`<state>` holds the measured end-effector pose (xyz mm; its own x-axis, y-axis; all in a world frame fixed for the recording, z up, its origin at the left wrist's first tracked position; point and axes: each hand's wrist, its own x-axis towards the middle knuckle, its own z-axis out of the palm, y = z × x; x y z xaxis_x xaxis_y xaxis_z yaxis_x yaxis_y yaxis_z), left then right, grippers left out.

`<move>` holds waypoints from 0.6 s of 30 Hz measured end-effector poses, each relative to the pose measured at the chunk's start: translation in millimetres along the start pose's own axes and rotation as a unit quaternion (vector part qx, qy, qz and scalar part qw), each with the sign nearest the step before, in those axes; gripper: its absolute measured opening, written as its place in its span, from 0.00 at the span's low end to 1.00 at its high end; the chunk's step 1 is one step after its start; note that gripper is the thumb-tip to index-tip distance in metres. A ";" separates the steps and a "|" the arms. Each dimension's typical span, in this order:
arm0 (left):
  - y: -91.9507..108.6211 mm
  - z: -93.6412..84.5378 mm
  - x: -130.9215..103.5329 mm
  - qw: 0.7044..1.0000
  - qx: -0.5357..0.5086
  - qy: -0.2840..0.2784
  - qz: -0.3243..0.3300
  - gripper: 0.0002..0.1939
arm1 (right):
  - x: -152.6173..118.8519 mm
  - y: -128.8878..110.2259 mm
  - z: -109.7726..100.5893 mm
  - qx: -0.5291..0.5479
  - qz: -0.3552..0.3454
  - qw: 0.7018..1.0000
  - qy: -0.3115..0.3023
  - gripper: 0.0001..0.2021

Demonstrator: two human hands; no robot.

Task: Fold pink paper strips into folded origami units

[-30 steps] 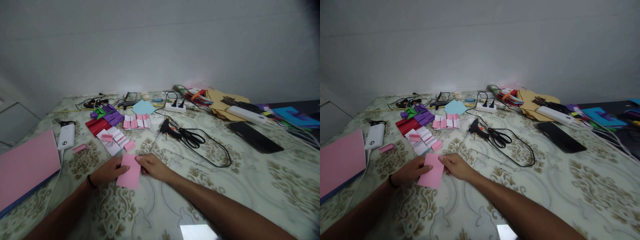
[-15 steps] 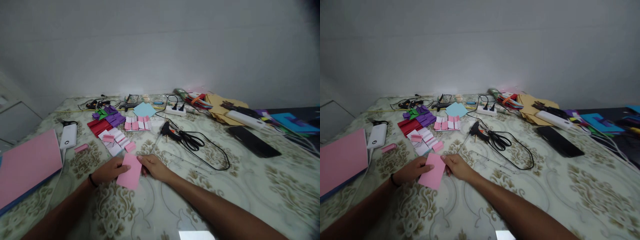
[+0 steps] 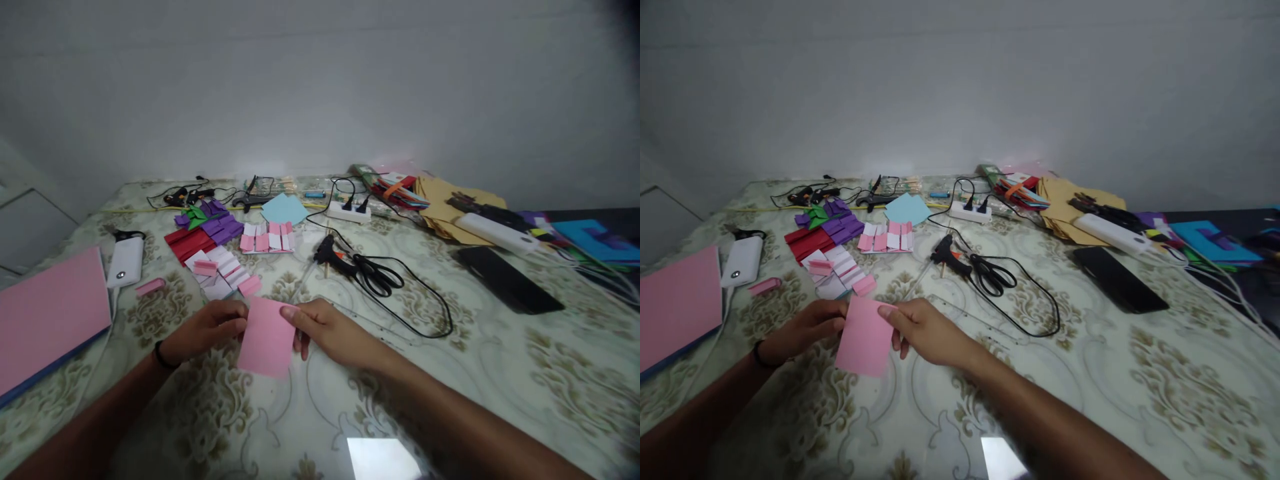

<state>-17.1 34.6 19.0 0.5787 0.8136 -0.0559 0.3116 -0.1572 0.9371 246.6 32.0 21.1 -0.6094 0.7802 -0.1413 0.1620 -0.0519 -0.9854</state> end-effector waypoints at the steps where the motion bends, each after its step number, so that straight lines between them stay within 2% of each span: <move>1: 6.0 2.0 1.2 0.999 -0.025 -0.022 -0.003 0.21 | -3.8 0.8 -7.8 0.023 0.006 1.000 -0.011 0.35; 4: 19.6 12.0 9.3 0.995 -0.077 -0.056 -0.016 0.19 | -8.9 9.7 -28.8 0.064 0.015 0.998 -0.020 0.33; 6: 22.5 21.5 19.4 0.994 -0.092 -0.052 -0.008 0.18 | -6.8 17.7 -38.5 0.072 0.013 0.997 -0.027 0.33; 9: 17.1 36.0 39.4 0.998 -0.059 -0.001 -0.011 0.17 | 2.6 29.5 -45.9 0.097 0.027 0.995 -0.022 0.34; 12: 5.5 45.5 58.0 0.995 0.027 0.092 -0.025 0.17 | 14.2 40.1 -47.3 0.101 0.028 0.994 0.014 0.33; 13: 1.5 47.5 62.6 0.993 0.046 0.106 -0.028 0.17 | 17.3 43.3 -46.9 0.110 0.028 0.993 0.020 0.32; 16: -7.5 52.1 69.7 0.989 0.038 0.139 -0.027 0.14 | 23.0 51.2 -45.0 0.125 0.025 0.991 0.033 0.30; 18: -10.3 55.3 69.4 0.987 0.017 0.156 -0.035 0.21 | 23.4 55.2 -43.7 0.118 0.014 0.992 0.050 0.29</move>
<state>61.6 61.7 -13.5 0.2965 0.9550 -0.0062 0.3699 -0.1088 0.9227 275.2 74.6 -32.4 -0.5256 0.8336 -0.1698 -0.0163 -0.2094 -0.9777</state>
